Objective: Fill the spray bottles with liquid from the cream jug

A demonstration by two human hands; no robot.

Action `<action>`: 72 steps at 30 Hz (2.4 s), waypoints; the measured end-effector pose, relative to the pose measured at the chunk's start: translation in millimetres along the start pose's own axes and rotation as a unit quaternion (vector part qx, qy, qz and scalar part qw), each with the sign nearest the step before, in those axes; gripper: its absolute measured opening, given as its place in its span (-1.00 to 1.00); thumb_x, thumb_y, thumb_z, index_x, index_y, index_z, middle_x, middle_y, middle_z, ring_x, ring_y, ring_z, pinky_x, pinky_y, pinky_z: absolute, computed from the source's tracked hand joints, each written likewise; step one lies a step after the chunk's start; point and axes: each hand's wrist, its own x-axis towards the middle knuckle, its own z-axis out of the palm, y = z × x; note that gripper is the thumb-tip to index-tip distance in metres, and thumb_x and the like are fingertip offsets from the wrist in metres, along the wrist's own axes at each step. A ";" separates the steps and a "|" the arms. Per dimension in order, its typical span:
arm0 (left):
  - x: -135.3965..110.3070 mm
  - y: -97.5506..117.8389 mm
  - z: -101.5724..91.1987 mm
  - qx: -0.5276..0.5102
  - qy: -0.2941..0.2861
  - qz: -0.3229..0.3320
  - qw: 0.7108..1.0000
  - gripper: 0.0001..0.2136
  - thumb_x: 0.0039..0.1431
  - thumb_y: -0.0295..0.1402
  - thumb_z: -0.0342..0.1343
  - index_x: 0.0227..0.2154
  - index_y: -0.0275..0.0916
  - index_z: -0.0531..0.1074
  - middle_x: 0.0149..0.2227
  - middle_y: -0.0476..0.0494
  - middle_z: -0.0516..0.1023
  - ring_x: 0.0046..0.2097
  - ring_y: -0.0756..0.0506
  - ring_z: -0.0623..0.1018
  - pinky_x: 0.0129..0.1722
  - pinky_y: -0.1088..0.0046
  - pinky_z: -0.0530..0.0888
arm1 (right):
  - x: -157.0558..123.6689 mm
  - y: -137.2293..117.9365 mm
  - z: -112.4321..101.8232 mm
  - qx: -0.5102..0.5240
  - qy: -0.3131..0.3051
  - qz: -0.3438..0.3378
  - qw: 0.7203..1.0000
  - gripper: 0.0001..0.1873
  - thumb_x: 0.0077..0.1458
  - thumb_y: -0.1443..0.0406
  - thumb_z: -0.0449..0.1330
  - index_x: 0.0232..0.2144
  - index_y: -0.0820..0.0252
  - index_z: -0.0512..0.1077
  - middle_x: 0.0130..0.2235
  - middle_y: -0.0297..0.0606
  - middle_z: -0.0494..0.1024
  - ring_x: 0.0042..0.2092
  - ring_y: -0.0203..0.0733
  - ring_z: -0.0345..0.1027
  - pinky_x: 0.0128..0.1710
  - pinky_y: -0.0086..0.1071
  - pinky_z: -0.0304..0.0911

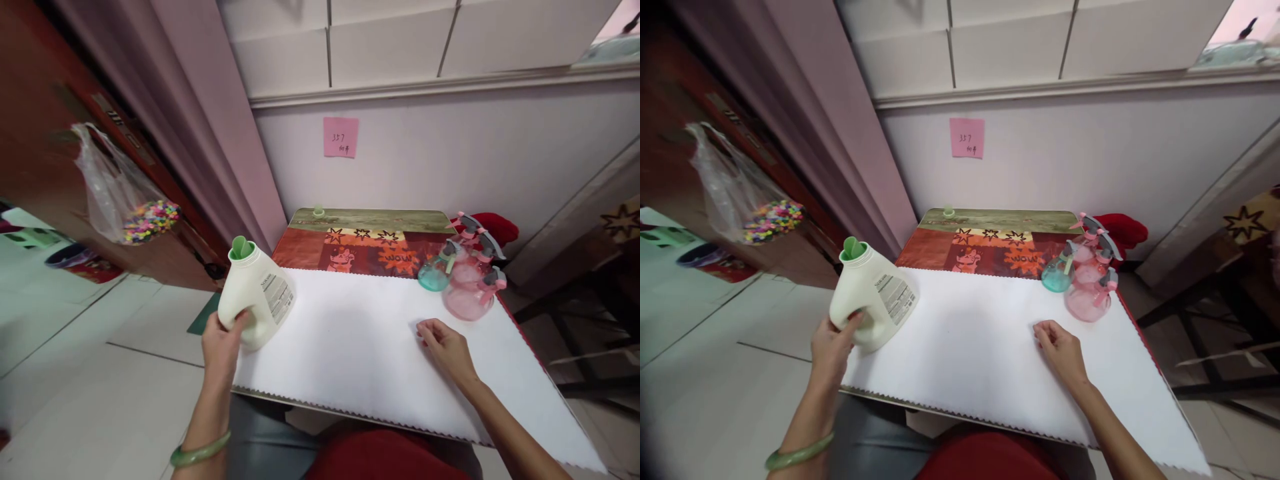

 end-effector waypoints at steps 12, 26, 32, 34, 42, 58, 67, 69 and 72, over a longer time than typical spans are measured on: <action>-3.1 16.9 20.2 -0.101 0.043 -0.040 0.993 -0.55 -0.20 -0.14 0.36 -0.22 -0.27 0.51 -0.43 0.00 0.50 -0.38 -0.08 0.46 -0.33 0.34 0.45 | -7.5 21.7 15.7 -0.129 0.042 -0.031 0.990 -0.66 0.22 -0.01 0.10 -0.23 0.01 0.55 -0.36 -0.37 0.63 -0.37 -0.17 0.50 -0.33 -0.35 0.31; -50.2 111.4 130.2 -0.282 -0.209 -0.097 0.931 -0.57 -0.32 -0.27 0.47 -0.34 -0.30 0.49 -0.44 0.00 0.52 -0.42 -0.01 0.46 -0.32 0.42 0.39 | -6.0 16.5 14.3 -0.121 0.038 -0.035 0.991 -0.66 0.26 0.00 0.07 -0.24 0.03 0.52 -0.36 -0.33 0.62 -0.37 -0.13 0.48 -0.32 -0.32 0.29; -83.6 124.1 154.8 -0.300 -0.190 -0.065 0.933 -0.61 -0.11 -0.24 0.38 -0.23 -0.25 0.43 -0.26 -0.08 0.57 -0.25 -0.06 0.54 -0.19 0.40 0.45 | -5.0 14.1 12.9 -0.119 0.032 -0.031 0.992 -0.67 0.26 0.00 0.07 -0.25 0.03 0.52 -0.37 -0.33 0.62 -0.39 -0.13 0.47 -0.34 -0.32 0.28; -102.8 122.4 163.3 -0.295 -0.181 -0.048 0.937 -0.63 -0.02 -0.22 0.34 -0.19 -0.22 0.40 -0.21 -0.09 0.57 -0.21 -0.07 0.54 -0.17 0.40 0.45 | -4.5 14.4 12.6 -0.118 0.029 -0.029 0.992 -0.67 0.26 0.00 0.07 -0.25 0.02 0.52 -0.37 -0.33 0.63 -0.38 -0.13 0.47 -0.33 -0.31 0.28; -159.9 104.9 195.6 -0.214 -0.285 0.008 0.934 -0.74 0.10 -0.16 0.27 -0.26 -0.23 0.47 -0.31 -0.15 0.58 -0.21 -0.16 0.56 -0.12 0.31 0.45 | -5.5 17.2 12.8 -0.116 0.035 -0.046 0.992 -0.63 0.25 -0.02 0.07 -0.24 0.04 0.53 -0.35 -0.29 0.64 -0.37 -0.10 0.51 -0.33 -0.30 0.31; -147.2 124.5 194.8 -0.117 -0.369 0.058 0.920 -0.76 -0.04 -0.30 0.32 -0.28 -0.19 0.47 -0.24 -0.22 0.58 -0.10 -0.28 0.56 0.02 0.11 0.42 | -9.0 7.7 10.2 -0.075 0.028 -0.054 0.995 -0.62 0.24 -0.05 0.09 -0.17 0.05 0.49 -0.32 -0.26 0.65 -0.39 -0.11 0.52 -0.36 -0.28 0.38; -128.9 151.4 104.7 0.016 -0.267 0.177 0.947 -0.63 0.08 -0.05 0.28 -0.67 -0.15 0.40 -0.64 -0.04 0.37 -0.51 -0.08 0.38 -0.36 0.37 0.33 | 25.2 -78.7 58.6 -0.036 -0.061 -0.200 0.977 -0.20 0.11 -0.07 0.27 0.28 0.05 0.16 0.25 -0.01 0.38 0.02 0.07 0.51 -0.23 -0.16 0.50; -108.7 158.3 90.7 -0.054 -0.153 0.201 0.966 -0.63 0.18 -0.01 0.20 -0.58 -0.17 0.43 -0.54 -0.04 0.44 -0.42 -0.08 0.44 -0.28 0.39 0.39 | 32.4 -89.0 74.7 -0.061 -0.067 -0.227 0.970 -0.27 0.15 -0.02 0.24 0.28 0.04 0.17 0.25 -0.03 0.38 0.12 0.11 0.43 -0.11 -0.12 0.45; -70.1 157.6 91.8 -0.193 -0.031 0.210 0.958 -0.66 0.25 0.00 0.13 -0.15 -0.17 0.47 -0.13 -0.17 0.55 -0.06 -0.15 0.53 0.04 0.31 0.41 | 45.6 -95.5 86.5 -0.089 -0.078 -0.212 0.970 -0.54 0.24 0.08 0.13 0.13 0.07 0.29 0.08 -0.08 0.52 0.01 0.05 0.46 -0.13 -0.18 0.38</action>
